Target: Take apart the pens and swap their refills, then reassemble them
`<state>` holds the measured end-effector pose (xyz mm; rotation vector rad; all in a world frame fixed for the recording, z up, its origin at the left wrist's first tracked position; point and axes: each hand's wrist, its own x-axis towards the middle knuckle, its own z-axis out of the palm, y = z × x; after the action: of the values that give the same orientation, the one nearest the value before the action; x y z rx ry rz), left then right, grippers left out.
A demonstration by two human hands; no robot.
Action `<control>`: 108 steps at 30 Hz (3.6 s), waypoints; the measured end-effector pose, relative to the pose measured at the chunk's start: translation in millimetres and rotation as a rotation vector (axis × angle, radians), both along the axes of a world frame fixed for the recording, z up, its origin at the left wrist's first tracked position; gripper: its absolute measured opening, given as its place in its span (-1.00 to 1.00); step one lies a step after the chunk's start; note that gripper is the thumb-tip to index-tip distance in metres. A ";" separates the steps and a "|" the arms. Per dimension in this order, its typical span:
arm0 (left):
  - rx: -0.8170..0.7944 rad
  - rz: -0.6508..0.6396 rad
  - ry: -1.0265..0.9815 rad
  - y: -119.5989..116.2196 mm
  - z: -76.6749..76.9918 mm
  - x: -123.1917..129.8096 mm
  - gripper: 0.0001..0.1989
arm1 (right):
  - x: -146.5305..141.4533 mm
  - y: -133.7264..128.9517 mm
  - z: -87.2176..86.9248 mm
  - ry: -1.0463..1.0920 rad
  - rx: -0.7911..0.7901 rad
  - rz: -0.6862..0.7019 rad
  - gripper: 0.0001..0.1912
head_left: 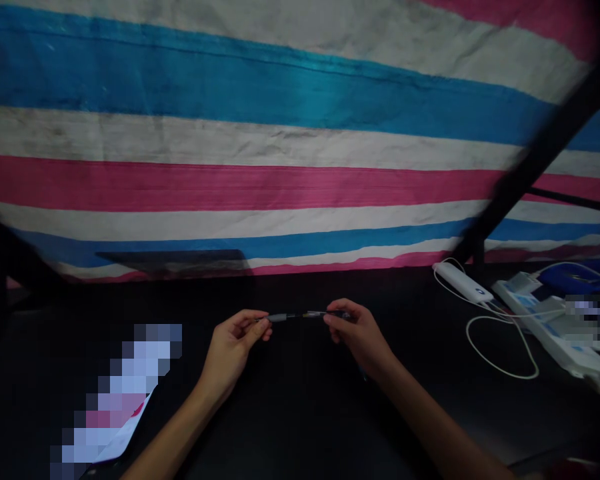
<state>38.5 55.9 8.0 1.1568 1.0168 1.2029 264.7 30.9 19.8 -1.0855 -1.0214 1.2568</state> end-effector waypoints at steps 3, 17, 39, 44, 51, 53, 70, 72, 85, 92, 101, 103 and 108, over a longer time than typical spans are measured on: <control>0.004 0.031 -0.031 1.7 1.9 -2.1 -0.79 | 4.5 4.7 -1.9 0.171 -0.050 -0.010 -0.79; 0.016 0.059 -0.079 1.8 6.9 -6.4 -0.75 | 10.4 11.5 -4.2 0.314 -0.084 -0.083 -0.79; 0.010 -0.018 -0.006 -4.5 5.5 1.6 -0.78 | 1.0 4.0 0.0 0.242 -0.085 0.043 -0.80; 0.059 -0.093 0.108 -10.2 6.8 6.7 -0.80 | -8.7 -2.0 -5.0 0.042 -0.027 0.058 -0.81; 0.119 -0.054 0.203 -10.1 13.0 2.2 -0.83 | -9.6 -6.3 -2.0 -0.214 -0.047 0.122 -0.71; 0.134 -0.063 0.237 -10.4 12.1 2.2 -0.83 | -8.2 -6.3 -0.5 -0.267 -0.050 0.136 -0.68; 0.003 -0.066 0.029 -4.7 7.6 -0.1 -0.83 | 0.3 -7.5 7.8 -0.391 0.227 0.016 -0.79; -0.050 -0.083 -0.009 -5.5 8.9 -0.4 -0.85 | -0.9 -8.4 6.1 -0.394 0.272 -0.007 -0.81; 0.081 -0.052 0.081 -6.5 7.7 0.8 -0.81 | -0.6 -5.3 4.9 -0.504 0.078 0.032 -0.47; 0.072 -0.051 0.144 -3.5 8.9 -2.8 -0.78 | 4.3 -4.6 10.4 -0.378 0.187 0.072 -0.68; 0.041 -0.060 0.125 -3.0 10.8 -4.2 -0.77 | 5.3 -1.7 6.8 -0.359 0.140 0.116 -0.71; 0.035 -0.062 0.122 -2.4 11.1 -5.0 -0.77 | 5.2 -2.7 7.0 -0.350 0.134 0.184 -0.76; 0.036 -0.065 0.116 -0.5 9.9 -6.1 -0.79 | 4.3 -5.2 8.2 -0.433 0.148 0.117 -0.75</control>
<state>32.4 55.4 17.9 1.2907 1.0399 1.1174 269.0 25.7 28.0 -1.2229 -1.4992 1.0374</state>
